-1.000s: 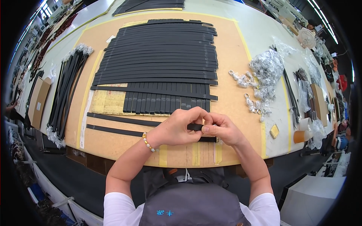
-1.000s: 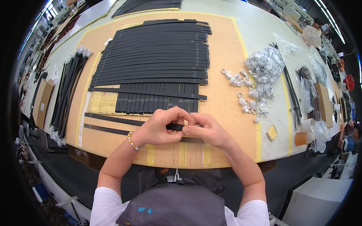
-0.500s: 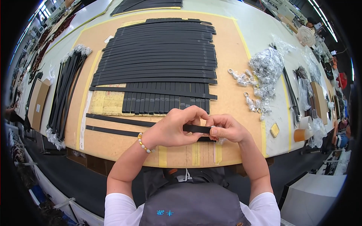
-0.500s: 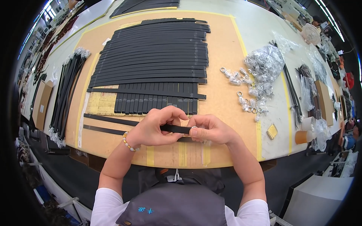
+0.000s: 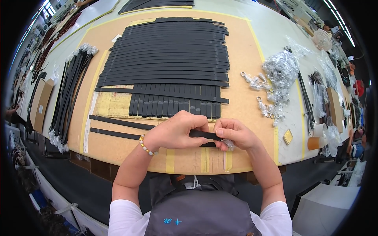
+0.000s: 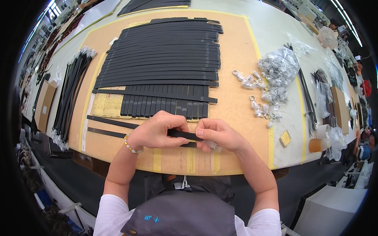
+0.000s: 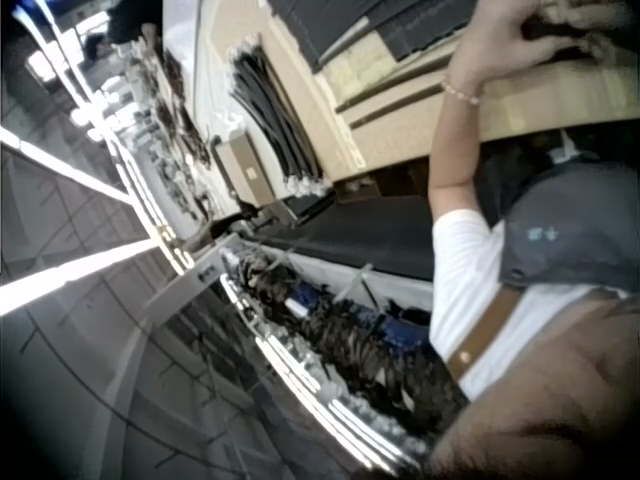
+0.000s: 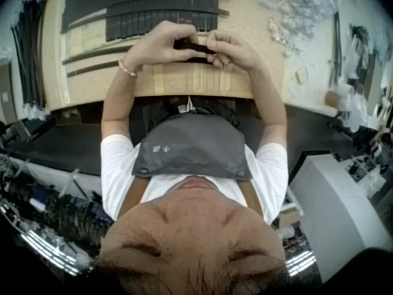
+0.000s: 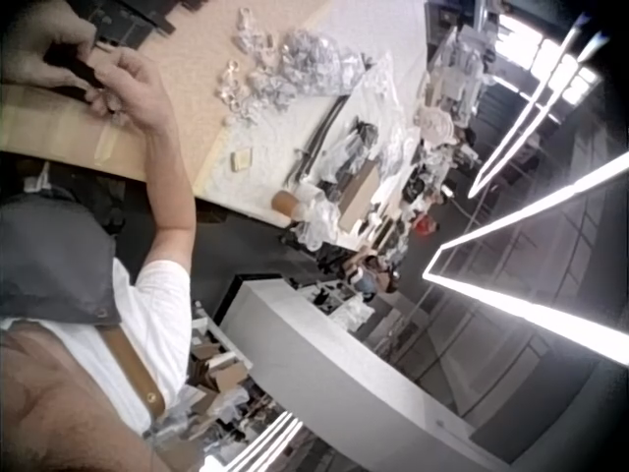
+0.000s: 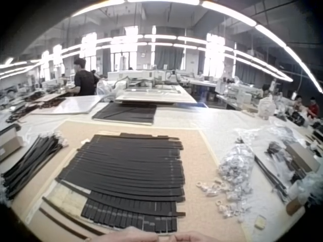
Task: Attaching metal clips and rings to black leather-like straps at a workshop table.
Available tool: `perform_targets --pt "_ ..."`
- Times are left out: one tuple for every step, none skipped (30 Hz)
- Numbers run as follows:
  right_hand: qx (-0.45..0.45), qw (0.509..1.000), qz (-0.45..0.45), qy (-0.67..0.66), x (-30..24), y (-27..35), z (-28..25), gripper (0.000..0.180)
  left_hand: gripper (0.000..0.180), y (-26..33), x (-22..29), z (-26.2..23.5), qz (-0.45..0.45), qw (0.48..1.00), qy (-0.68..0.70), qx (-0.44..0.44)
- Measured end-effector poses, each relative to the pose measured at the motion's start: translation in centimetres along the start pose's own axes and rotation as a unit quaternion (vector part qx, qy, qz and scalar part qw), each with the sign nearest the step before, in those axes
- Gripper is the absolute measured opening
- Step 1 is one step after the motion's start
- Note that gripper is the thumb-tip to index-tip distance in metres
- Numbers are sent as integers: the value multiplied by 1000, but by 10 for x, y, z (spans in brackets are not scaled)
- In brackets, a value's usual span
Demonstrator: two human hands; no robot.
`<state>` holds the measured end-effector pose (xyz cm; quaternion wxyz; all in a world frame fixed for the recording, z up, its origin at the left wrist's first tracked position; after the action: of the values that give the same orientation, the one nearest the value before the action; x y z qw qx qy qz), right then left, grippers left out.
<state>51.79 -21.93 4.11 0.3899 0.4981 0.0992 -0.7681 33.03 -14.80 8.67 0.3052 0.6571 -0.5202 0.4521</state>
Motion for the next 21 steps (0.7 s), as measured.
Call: perform_targets --pt "-1 1000 1 -1 2 -1 0 22 17 0 0 0 -13 1000 0 -12" --pt "-2 1000 -5 -17 4 -3 -1 19 17 -1 -1 1 -26 999 -1 -25" --pt "-2 999 -11 -33 6 -4 -1 18 17 -1 0 1 -27 999 0 -25" --pt "-3 999 -11 -34 8 -5 -1 18 17 -1 1 1 -16 999 9 -29" --pt "2 999 -4 -49 10 -6 -2 16 18 -1 1 2 -6 999 19 -32" --pt "6 998 3 -64 13 -7 -2 16 18 -1 0 3 -7 999 19 -32" --pt "5 998 4 -65 13 -8 -1 16 18 -1 -2 4 1 999 25 -30" --pt "12 998 -4 -63 13 -8 1 16 18 -1 -3 5 10 999 31 -28" --pt "19 998 -11 -62 13 -8 2 17 18 -2 -3 6 9 999 32 -28" --pt "19 998 -11 -63 13 -9 3 17 18 -3 -3 7 -1 999 38 -36" --pt "34 997 -14 -61 13 -8 3 18 19 -3 -4 8 -11 998 43 -45" --pt "50 997 -18 -60 13 -8 4 20 19 -4 -6 9 -12 998 44 -45" --pt "50 997 -17 -60 13 -9 5 20 19 -4 -8 10 -10 998 46 -40" --pt "48 997 -19 -62 13 -10 7 20 19 -4 -10 11 -8 998 48 -35" --pt "46 997 -21 -64 13 -11 8 20 19 -4 -10 11 -8 998 48 -36" --pt "47 997 -21 -65 14 -11 7 20 19 -4 -9 11 -15 998 55 -38" --pt "39 997 -26 -64 15 -11 7 22 19 -4 -9 11 -22 997 61 -41" --pt "31 997 -32 -61 15 -11 7 24 19 -5 -7 11 -23 997 62 -41" --pt "30 997 -32 -62 15 -11 7 24 19 -5 -6 11 -24 995 88 -40" --pt "13 999 -24 -44 15 -10 7 24 18 -6 -5 10 -24 992 114 -38" --pt "-5 1000 -16 -27 15 -10 9 24 18 -5 -6 9 -25 992 114 -38"
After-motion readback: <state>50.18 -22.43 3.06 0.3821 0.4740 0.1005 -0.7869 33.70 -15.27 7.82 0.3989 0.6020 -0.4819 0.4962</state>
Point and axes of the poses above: each hand's wrist, its own y-axis away from the middle knuckle, its own z-axis out of the palm, x = y × z, the point moved 4 cm from there along -y, towards the middle knuckle, and after that the axes turned 14 degrees about -x, right-handed, at the moved point
